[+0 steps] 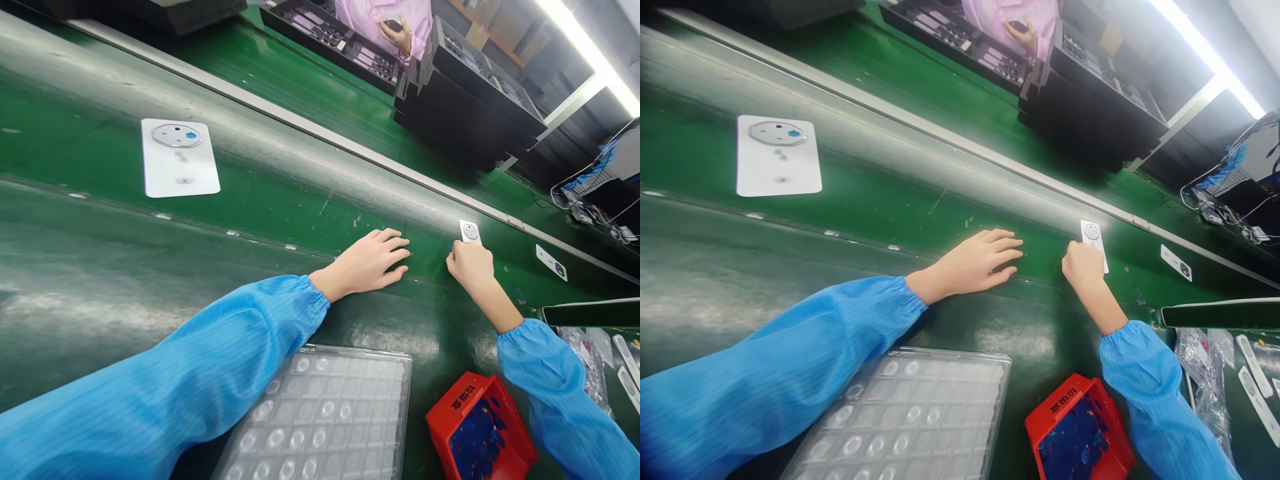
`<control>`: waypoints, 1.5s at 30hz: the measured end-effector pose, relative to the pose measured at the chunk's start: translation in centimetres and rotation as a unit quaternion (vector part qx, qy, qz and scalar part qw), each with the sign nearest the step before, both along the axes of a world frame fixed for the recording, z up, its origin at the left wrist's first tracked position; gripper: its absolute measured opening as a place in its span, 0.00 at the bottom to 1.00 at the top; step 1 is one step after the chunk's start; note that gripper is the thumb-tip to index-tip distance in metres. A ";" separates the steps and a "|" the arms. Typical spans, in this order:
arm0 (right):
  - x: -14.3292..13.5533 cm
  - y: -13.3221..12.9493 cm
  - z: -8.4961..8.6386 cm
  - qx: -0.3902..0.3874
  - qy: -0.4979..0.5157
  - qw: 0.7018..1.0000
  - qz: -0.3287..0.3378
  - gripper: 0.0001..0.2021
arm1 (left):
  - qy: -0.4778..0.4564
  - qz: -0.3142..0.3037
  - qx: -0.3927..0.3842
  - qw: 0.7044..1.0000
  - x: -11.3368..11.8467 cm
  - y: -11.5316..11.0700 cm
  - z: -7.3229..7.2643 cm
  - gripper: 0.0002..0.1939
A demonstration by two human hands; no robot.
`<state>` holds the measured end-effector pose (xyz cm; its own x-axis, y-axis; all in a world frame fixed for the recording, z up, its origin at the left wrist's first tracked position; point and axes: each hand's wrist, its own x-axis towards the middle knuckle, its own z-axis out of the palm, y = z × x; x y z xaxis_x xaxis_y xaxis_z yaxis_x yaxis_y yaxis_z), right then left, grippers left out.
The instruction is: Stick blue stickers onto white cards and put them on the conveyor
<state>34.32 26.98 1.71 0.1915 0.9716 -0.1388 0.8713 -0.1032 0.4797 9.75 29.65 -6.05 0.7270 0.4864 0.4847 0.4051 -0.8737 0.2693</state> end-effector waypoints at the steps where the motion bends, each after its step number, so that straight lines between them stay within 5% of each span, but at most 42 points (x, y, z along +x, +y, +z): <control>1: 0.1 0.0 0.0 0.001 0.000 1.000 -0.003 0.13 | 0.000 0.000 0.000 1.000 0.0 0.0 0.0 0.15; 45: 4.4 -1.4 -1.1 0.013 -0.055 0.998 -0.022 0.14 | -0.002 0.009 0.042 0.999 0.2 0.1 0.0 0.14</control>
<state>38.73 25.60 0.65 0.2464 0.9651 -0.0891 0.8074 -0.1535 0.5697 9.92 29.79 -6.09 0.7163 0.4570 0.5273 0.4207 -0.8858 0.1962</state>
